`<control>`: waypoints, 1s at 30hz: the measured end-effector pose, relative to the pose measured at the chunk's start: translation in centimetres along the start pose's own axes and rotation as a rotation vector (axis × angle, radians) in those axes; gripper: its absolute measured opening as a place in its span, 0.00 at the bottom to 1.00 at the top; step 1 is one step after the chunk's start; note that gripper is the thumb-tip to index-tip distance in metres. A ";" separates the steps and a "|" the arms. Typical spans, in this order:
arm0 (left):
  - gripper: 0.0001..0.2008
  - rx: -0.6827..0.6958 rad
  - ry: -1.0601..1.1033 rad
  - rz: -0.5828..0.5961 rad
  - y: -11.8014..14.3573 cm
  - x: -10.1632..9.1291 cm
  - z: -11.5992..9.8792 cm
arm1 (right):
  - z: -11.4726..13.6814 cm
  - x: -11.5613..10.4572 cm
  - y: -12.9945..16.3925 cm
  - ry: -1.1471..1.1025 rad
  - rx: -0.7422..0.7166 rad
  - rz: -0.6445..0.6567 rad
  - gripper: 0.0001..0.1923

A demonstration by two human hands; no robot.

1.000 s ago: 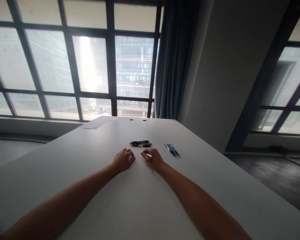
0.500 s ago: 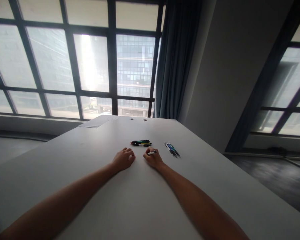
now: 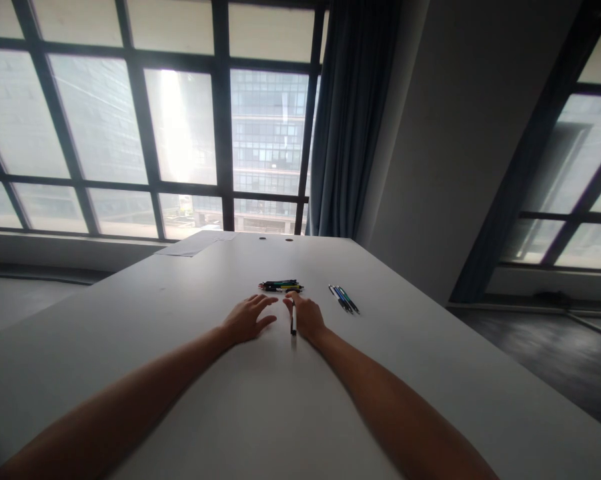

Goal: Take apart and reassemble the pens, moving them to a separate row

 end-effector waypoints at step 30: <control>0.19 0.315 -0.143 -0.124 0.2 -0.4 -1.3 | -1.1 -2.1 -0.9 0.389 -0.012 0.044 0.18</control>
Point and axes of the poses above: each hand's wrist, its own y-axis away from the middle knuckle, its own x-axis out of the palm, z = x × y, the point moved 3 cm from there along -y, towards the middle knuckle, and after that the axes turned 12 degrees about z, right-handed, at the moved point
